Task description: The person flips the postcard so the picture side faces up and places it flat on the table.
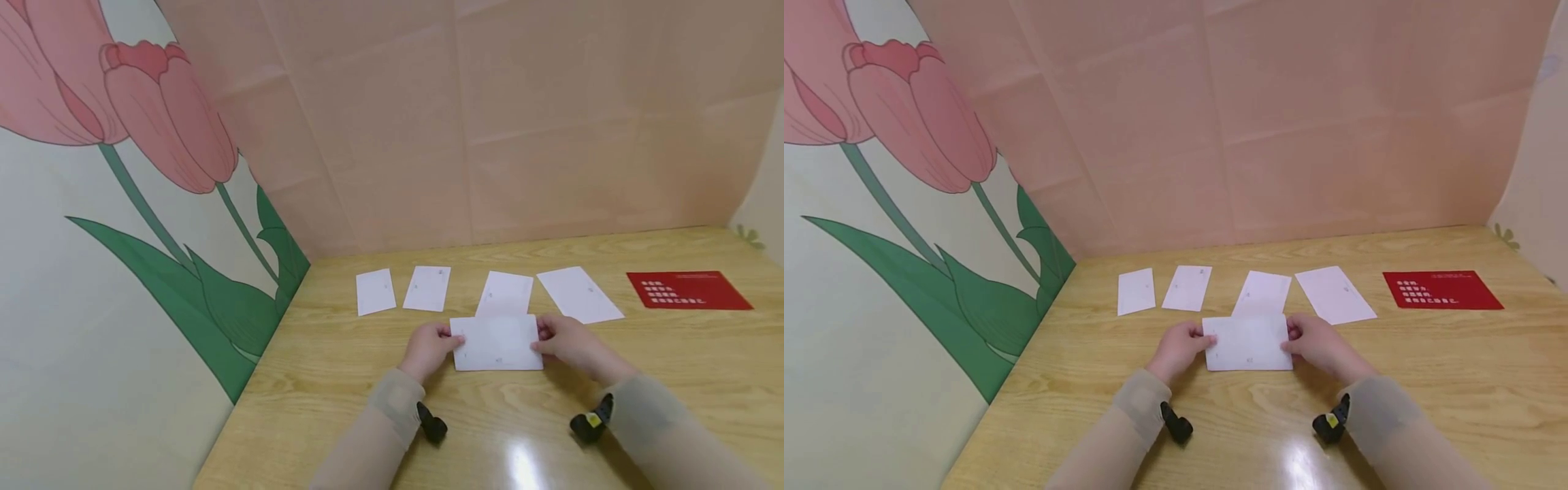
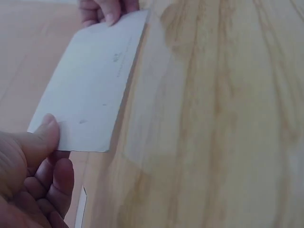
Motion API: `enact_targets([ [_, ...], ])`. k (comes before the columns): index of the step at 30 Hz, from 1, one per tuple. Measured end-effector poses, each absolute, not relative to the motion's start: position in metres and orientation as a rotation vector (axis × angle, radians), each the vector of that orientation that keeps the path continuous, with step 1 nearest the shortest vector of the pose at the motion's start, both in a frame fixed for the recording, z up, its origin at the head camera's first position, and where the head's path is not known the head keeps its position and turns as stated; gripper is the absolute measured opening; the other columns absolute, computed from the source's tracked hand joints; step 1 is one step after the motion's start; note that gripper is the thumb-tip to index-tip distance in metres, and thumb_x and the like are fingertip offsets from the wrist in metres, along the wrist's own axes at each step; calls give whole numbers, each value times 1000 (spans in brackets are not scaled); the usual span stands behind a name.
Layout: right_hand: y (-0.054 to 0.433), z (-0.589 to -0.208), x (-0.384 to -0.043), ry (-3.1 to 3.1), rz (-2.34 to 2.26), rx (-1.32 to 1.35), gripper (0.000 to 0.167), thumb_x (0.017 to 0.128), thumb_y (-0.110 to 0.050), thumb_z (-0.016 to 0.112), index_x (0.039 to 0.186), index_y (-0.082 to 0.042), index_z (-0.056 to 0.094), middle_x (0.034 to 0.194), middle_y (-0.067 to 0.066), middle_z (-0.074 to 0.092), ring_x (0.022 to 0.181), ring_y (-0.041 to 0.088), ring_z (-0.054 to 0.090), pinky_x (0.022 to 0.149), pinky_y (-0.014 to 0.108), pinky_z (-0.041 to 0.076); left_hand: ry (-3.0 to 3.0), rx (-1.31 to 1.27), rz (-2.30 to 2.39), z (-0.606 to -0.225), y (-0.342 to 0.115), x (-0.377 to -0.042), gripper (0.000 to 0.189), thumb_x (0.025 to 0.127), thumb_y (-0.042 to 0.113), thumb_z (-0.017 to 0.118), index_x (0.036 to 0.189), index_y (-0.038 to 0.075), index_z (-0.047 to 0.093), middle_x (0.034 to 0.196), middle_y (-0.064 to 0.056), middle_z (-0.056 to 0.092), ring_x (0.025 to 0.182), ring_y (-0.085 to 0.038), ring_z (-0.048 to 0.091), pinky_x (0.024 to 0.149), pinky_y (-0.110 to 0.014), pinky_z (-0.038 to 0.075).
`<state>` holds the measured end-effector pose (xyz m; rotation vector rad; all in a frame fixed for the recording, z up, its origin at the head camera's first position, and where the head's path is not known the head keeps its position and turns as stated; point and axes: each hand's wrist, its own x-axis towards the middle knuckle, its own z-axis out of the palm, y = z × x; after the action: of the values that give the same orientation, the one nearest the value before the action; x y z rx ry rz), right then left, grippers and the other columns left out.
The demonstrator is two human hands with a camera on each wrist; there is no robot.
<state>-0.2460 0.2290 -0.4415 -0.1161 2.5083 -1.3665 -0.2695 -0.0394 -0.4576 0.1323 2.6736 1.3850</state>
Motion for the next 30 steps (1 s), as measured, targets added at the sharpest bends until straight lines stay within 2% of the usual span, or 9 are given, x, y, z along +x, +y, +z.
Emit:
enact_targets([
  [4,226,-439,-248,2551,-1373,-133,23,90,-9,67,104,2,52,92,12,51,85,25,49,70,33,51,2650,68,1471,-456,-40,-273,19,85,31,74,80,13,68,77,5,61,73,-12,52,68,-28,43],
  [8,224,-436,-248,2607,-1380,-141,20,90,-8,66,101,1,52,91,12,52,84,25,50,70,34,51,2588,45,1549,-454,-41,-275,13,87,26,72,88,13,71,83,6,64,78,-11,54,73,-29,46],
  [11,223,-434,-247,2649,-1387,-151,20,90,-8,66,103,0,53,94,12,53,86,26,50,71,35,51,2521,43,1608,-451,-43,-274,12,88,22,71,94,12,72,87,5,65,81,-11,56,76,-30,48],
  [15,224,-429,-245,2713,-1388,-181,20,91,-10,66,105,-1,55,96,12,56,87,27,51,71,34,49,2439,45,1714,-445,-45,-270,17,89,25,70,96,10,73,91,4,66,85,-11,56,80,-30,46],
  [21,223,-426,-242,2804,-1390,-246,14,93,-12,64,101,-3,57,93,10,59,84,25,53,68,32,48,2329,80,1853,-441,-47,-267,24,91,28,67,93,5,73,73,3,62,68,-10,55,68,-27,46],
  [23,222,-426,-242,2854,-1380,-262,12,92,-11,64,98,-3,57,90,9,59,81,24,53,65,30,47,2295,89,1873,-440,-48,-266,26,93,29,65,92,4,73,69,1,62,63,-11,55,69,-29,47],
  [27,221,-425,-241,2943,-1352,-285,10,91,-8,65,93,-4,57,86,8,58,78,23,51,61,29,45,2261,108,1867,-438,-49,-265,35,96,35,58,90,4,73,76,-1,70,66,-12,60,79,-34,45],
  [30,220,-426,-240,2995,-1329,-303,9,90,-7,66,90,-5,57,83,7,58,75,22,49,59,29,42,2217,111,1888,-439,-51,-265,42,97,41,54,88,4,73,81,-3,72,68,-13,61,82,-34,43],
])
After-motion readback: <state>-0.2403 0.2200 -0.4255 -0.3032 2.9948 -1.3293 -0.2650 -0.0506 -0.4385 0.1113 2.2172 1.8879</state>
